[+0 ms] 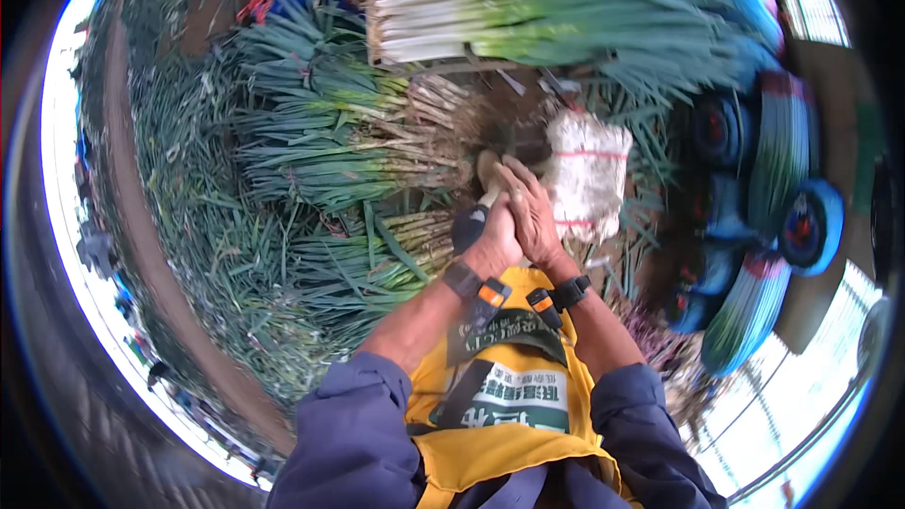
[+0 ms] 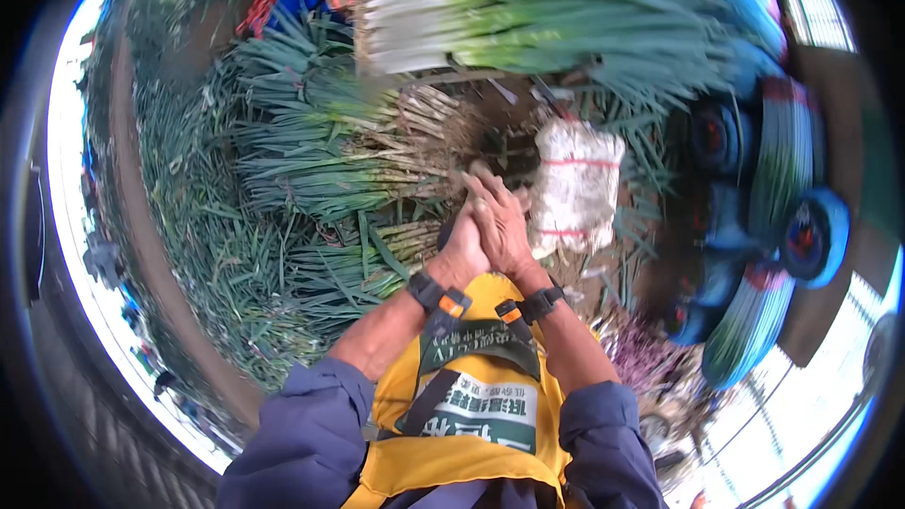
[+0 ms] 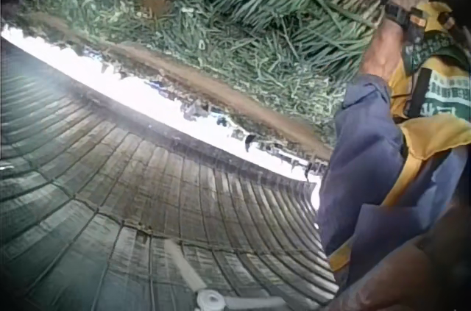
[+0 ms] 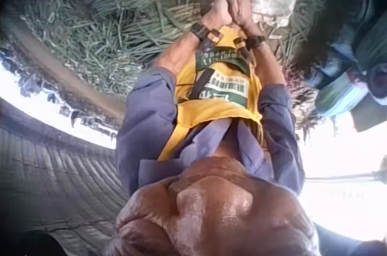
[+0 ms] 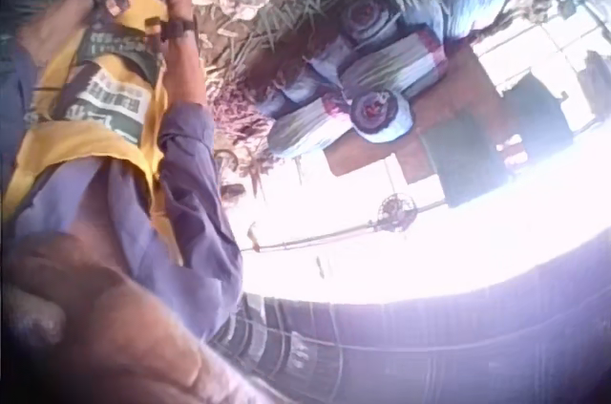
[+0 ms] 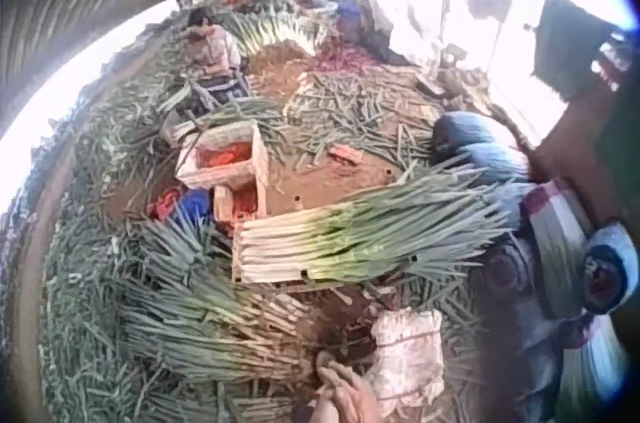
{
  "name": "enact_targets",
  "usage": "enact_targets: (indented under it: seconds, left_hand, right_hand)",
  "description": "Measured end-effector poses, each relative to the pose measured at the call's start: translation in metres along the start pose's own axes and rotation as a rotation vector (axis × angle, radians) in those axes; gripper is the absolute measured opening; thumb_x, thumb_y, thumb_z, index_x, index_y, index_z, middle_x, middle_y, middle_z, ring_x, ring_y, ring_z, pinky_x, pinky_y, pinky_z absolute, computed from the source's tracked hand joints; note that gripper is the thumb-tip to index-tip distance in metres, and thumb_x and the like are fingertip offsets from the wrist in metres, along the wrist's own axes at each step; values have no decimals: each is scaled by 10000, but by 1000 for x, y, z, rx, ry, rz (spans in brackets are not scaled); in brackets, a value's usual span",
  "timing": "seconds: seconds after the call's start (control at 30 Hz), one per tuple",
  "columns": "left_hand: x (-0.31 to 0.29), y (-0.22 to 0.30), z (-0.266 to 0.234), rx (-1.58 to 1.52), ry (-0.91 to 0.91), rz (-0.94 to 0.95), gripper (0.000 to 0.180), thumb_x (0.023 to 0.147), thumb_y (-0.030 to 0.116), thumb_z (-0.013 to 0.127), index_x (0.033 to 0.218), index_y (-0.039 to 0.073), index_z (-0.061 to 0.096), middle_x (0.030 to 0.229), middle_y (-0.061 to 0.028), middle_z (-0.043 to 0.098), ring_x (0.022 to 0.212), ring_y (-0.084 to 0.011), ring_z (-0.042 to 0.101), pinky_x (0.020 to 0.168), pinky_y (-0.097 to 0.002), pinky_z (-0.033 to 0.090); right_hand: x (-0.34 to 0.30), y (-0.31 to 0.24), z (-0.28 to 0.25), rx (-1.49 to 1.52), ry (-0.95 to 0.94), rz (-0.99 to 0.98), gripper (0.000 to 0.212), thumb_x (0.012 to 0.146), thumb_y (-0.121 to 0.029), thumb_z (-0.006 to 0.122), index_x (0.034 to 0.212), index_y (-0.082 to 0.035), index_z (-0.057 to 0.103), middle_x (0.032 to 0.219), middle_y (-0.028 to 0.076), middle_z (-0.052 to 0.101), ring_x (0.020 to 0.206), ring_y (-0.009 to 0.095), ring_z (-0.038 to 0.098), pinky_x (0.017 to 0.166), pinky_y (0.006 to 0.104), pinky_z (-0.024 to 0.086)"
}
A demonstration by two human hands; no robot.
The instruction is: Cleaning, trimming, and bundling green onions in an agricultural processing facility.
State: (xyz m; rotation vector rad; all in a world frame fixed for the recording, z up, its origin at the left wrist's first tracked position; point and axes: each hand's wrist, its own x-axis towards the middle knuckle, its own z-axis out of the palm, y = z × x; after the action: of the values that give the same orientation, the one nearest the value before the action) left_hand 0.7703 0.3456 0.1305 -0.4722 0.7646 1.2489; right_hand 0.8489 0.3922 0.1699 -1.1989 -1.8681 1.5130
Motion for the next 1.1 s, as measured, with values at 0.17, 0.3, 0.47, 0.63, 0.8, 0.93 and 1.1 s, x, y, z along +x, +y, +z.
enact_targets:
  seconds: [0.17,0.3,0.47,0.63,0.8,0.93,1.1]
  left_hand:
    - [-37,88,53,143,-22,123,945,940,754,393,1568,57,277,1538,-153,412,1448,-283,346,1216,-423,231]
    - [-44,148,45,462,36,634,781,1040,628,304,1532,24,362,1560,-180,386,1463,-290,334,1230,-427,193]
    - [-27,156,-52,1444,473,1355,488,1016,366,462,1383,52,533,1375,-152,546,1265,-343,497,1104,-465,350]
    - [-94,137,-252,1096,821,1037,358,1039,231,462,1328,51,573,1357,-117,578,1261,-255,517,1084,-386,394]
    - [-135,89,-168,438,922,102,515,1006,422,577,1373,65,531,1098,-58,644,967,-175,624,834,-365,517]
    - [-154,21,-138,371,667,-4,399,997,365,594,1234,44,617,1034,-72,650,936,-167,632,795,-332,525]
    - [-155,-26,-86,268,686,-41,459,1016,446,559,1183,20,603,1030,-64,648,900,-159,632,818,-313,510]
  right_hand:
    - [62,85,20,225,-46,415,633,1056,-551,337,1321,-18,554,1201,157,645,1109,282,606,934,400,478]
    - [103,78,64,980,-111,942,724,1025,-657,331,1376,-44,488,1021,61,603,873,174,586,749,317,496]
    - [128,-70,124,782,-455,1039,703,986,-729,324,1267,-131,564,1161,9,572,1039,154,559,922,314,474]
    - [154,-30,97,407,-627,756,726,1032,-636,358,1288,-4,608,1272,72,635,1175,213,572,1043,395,419]
    - [220,34,57,-353,-750,440,567,1034,-509,426,1119,8,643,1038,272,679,1009,454,627,874,480,496]
    - [264,54,35,-333,-1026,-219,332,896,-243,582,1164,-76,686,1141,161,679,1059,362,645,914,435,513]
    - [304,64,-49,-213,-918,67,354,985,-183,545,1270,14,616,1141,172,676,1079,233,645,927,320,504]
